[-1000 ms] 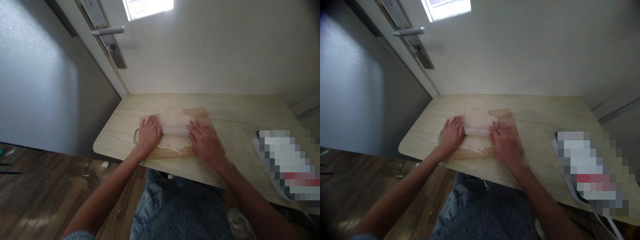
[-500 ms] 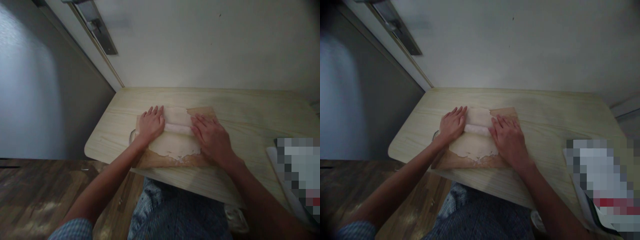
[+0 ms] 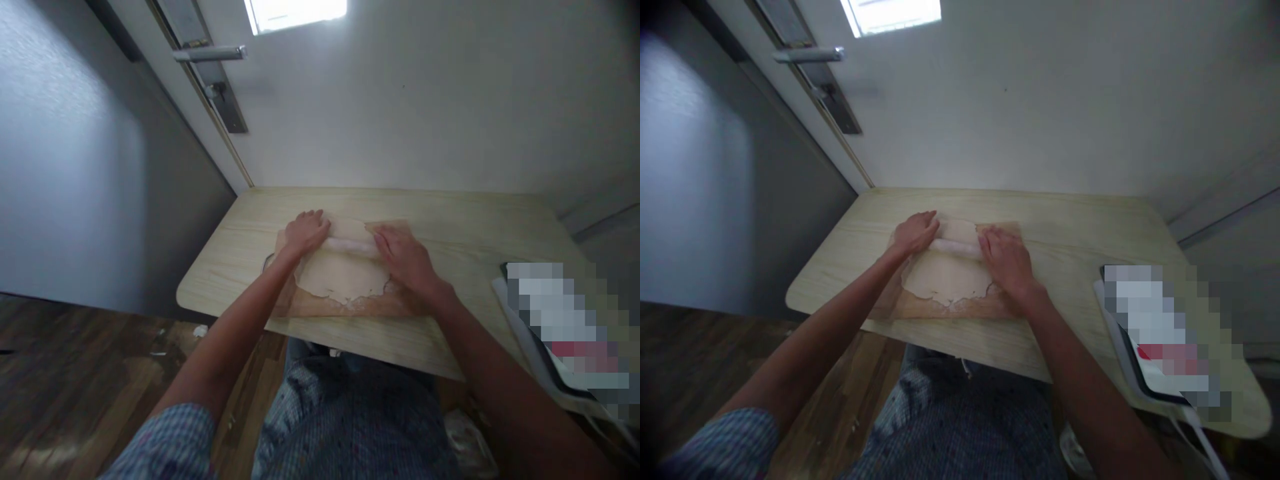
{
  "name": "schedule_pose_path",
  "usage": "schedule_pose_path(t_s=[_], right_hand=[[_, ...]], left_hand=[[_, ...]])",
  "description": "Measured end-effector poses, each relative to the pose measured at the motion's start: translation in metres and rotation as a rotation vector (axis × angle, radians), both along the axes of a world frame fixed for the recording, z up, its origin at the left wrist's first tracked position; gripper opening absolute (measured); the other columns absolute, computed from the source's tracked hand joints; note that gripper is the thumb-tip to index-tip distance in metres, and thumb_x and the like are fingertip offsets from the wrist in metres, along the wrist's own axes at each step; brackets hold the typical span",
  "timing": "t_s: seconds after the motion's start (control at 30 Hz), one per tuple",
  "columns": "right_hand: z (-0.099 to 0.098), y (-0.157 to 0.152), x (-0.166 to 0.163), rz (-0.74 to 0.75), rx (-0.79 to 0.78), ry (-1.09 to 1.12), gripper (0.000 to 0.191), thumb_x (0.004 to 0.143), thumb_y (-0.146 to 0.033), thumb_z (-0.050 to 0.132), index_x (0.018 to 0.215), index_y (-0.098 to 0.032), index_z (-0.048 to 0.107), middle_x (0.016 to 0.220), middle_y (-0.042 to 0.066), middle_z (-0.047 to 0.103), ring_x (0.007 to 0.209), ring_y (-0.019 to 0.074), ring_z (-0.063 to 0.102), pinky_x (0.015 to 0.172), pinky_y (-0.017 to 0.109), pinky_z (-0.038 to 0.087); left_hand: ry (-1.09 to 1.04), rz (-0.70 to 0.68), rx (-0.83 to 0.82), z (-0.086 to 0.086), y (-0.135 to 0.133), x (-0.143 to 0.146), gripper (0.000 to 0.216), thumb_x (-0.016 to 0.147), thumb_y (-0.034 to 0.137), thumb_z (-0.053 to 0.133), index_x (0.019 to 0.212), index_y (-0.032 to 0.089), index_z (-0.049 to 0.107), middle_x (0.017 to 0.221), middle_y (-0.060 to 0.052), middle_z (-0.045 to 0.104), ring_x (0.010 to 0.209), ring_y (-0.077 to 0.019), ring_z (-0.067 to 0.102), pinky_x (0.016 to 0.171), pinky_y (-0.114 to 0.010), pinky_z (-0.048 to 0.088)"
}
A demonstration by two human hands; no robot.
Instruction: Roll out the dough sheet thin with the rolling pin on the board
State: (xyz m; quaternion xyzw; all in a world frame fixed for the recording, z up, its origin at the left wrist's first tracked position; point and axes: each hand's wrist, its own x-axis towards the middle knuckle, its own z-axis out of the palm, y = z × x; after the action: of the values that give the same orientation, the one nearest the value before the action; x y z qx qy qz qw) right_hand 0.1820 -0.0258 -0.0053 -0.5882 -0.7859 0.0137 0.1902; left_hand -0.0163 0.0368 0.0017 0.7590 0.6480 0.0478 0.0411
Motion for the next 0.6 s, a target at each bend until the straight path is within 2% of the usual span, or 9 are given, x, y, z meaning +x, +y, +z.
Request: schedule_pose_path(t_s=[0.23, 0.33, 0.6], right_hand=[[-0.009, -0.038, -0.001, 0.052, 0.03, -0.092, 0.047, 0.092, -0.032, 0.019, 0.117, -0.009, 0.052, 0.126, 0.014, 0.052, 0.118, 0.0246, 0.044, 0.095, 0.043, 0.034], [-0.009, -0.052, 0.0, 0.084, 0.03, -0.115, 0.044, 0.092, -0.029, 0.022, 0.121, -0.01, 0.05, 0.129, 0.013, 0.048, 0.121, 0.0246, 0.041, 0.096, 0.044, 0.032], [-0.014, -0.065, -0.003, 0.025, 0.044, -0.093, 0.044, 0.091, -0.032, 0.026, 0.123, -0.011, 0.047, 0.132, 0.013, 0.045, 0.125, 0.0257, 0.034, 0.099, 0.049, 0.027]], left_hand=[[0.057, -0.04, 0.208, -0.003, -0.056, -0.006, 0.041, 0.09, 0.03, 0.023, 0.118, 0.017, 0.05, 0.122, -0.009, 0.054, 0.119, -0.0234, 0.041, 0.096, -0.042, 0.032], [0.043, -0.078, 0.221, -0.004, -0.076, -0.012, 0.041, 0.091, 0.029, 0.023, 0.116, 0.017, 0.052, 0.124, -0.008, 0.053, 0.122, -0.0239, 0.038, 0.099, -0.043, 0.028], [0.036, -0.072, 0.198, -0.001, -0.092, -0.015, 0.041, 0.089, 0.029, 0.026, 0.119, 0.014, 0.049, 0.127, -0.008, 0.051, 0.127, -0.0247, 0.032, 0.102, -0.045, 0.027]])
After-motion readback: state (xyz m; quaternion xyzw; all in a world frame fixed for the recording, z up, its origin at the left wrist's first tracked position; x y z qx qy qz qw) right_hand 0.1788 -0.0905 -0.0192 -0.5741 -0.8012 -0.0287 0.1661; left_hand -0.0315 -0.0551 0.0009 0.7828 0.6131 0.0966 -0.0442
